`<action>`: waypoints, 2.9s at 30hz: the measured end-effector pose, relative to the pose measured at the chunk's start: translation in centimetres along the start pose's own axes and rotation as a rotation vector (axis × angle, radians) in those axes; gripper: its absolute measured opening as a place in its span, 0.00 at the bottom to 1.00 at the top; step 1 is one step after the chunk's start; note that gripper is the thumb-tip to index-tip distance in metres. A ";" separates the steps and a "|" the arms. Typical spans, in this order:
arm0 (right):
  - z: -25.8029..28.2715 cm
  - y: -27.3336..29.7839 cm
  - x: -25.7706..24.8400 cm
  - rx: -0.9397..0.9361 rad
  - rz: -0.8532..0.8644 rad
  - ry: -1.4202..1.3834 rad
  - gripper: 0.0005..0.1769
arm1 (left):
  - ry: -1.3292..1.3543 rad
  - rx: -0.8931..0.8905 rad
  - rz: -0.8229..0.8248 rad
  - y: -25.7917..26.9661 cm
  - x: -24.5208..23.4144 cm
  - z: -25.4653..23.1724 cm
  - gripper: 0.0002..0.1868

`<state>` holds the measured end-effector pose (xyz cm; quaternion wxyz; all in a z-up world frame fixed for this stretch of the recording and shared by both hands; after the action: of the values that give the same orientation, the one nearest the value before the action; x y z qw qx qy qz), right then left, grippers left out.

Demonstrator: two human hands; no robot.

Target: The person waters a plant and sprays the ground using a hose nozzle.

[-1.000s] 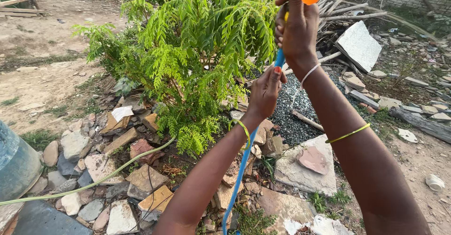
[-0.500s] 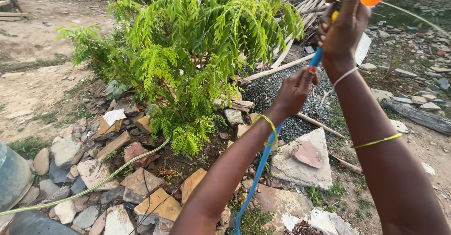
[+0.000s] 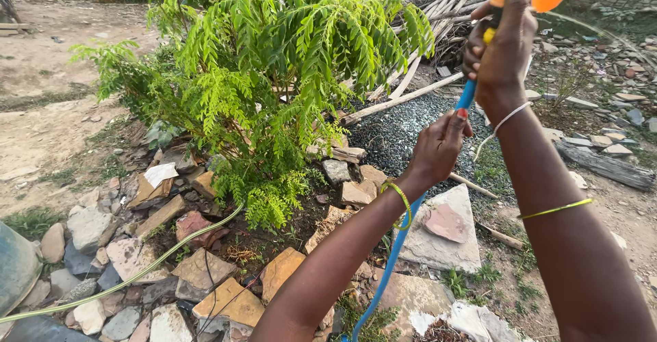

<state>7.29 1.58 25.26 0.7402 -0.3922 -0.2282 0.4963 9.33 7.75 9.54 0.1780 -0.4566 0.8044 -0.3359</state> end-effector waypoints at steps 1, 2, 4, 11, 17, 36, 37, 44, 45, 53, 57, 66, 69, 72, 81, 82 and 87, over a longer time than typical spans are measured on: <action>0.0 0.1 0.3 -0.002 0.000 -0.001 0.38 | -0.002 0.002 0.000 0.1 -0.2 0.2 0.31; -0.3 0.3 0.8 0.029 0.008 0.004 0.39 | -0.009 -0.022 -0.005 0.5 -0.5 0.7 0.31; -0.8 0.7 1.7 0.059 0.018 0.007 0.39 | -0.017 -0.045 -0.012 1.1 -1.3 1.2 0.31; -1.8 2.1 5.6 0.073 0.100 -0.051 0.39 | -0.019 -0.112 -0.078 3.4 -4.7 2.0 0.31; -1.6 3.2 9.4 0.077 0.193 -0.074 0.40 | 0.098 -0.068 -0.172 5.8 -7.0 1.2 0.28; -7.6 10.3 8.0 0.221 0.039 -0.158 0.35 | 0.131 -0.336 -0.033 10.9 -5.8 7.2 0.21; -8.3 10.9 7.4 0.225 0.038 -0.157 0.35 | 0.133 -0.339 -0.033 11.1 -5.6 7.6 0.21; -12.0 13.3 1.3 0.228 -0.223 -0.199 0.35 | 0.099 -0.393 0.099 11.4 -2.7 9.8 0.28; -12.5 13.6 0.5 0.254 -0.275 -0.225 0.36 | 0.076 -0.402 0.122 11.2 -2.4 10.0 0.31; -12.9 16.3 -2.5 0.176 -0.442 -0.253 0.35 | 0.069 -0.423 0.110 10.3 -0.8 9.5 0.38; -12.7 17.9 -2.1 0.137 -0.428 -0.287 0.31 | -0.016 -0.404 0.098 10.4 -1.0 7.9 0.40; -10.9 21.3 3.2 0.277 -0.224 -0.412 0.25 | 0.041 -0.384 0.052 14.3 -3.4 6.0 0.49; -10.3 21.9 5.4 0.286 -0.149 -0.412 0.28 | 0.216 -0.308 -0.031 15.4 -4.4 5.4 0.49; -9.7 23.0 7.5 0.336 -0.053 -0.453 0.28 | 0.152 -0.376 -0.122 17.2 -6.1 5.9 0.48; -8.3 24.4 13.2 0.378 0.252 -0.505 0.28 | 0.223 -0.456 -0.312 20.8 -10.3 8.4 0.34; -8.4 24.6 13.5 0.380 0.253 -0.508 0.28 | 0.221 -0.458 -0.315 21.1 -10.3 9.2 0.34; -9.8 26.0 13.9 0.440 0.256 -0.553 0.24 | 0.270 -0.298 -0.423 22.2 -11.6 12.8 0.19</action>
<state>5.52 16.01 -2.18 0.6492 -0.1005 -0.2564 0.7090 9.27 20.75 -15.38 -0.0738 -0.5865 0.7481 -0.3017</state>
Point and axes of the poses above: each hand's wrist, its own y-axis away from the middle knuckle, its own x-axis out of the palm, z = x × y, the point moved 8 cm from there along -y, towards the middle knuckle, and after that the axes turned 4 degrees about y, right-handed, at the moved point
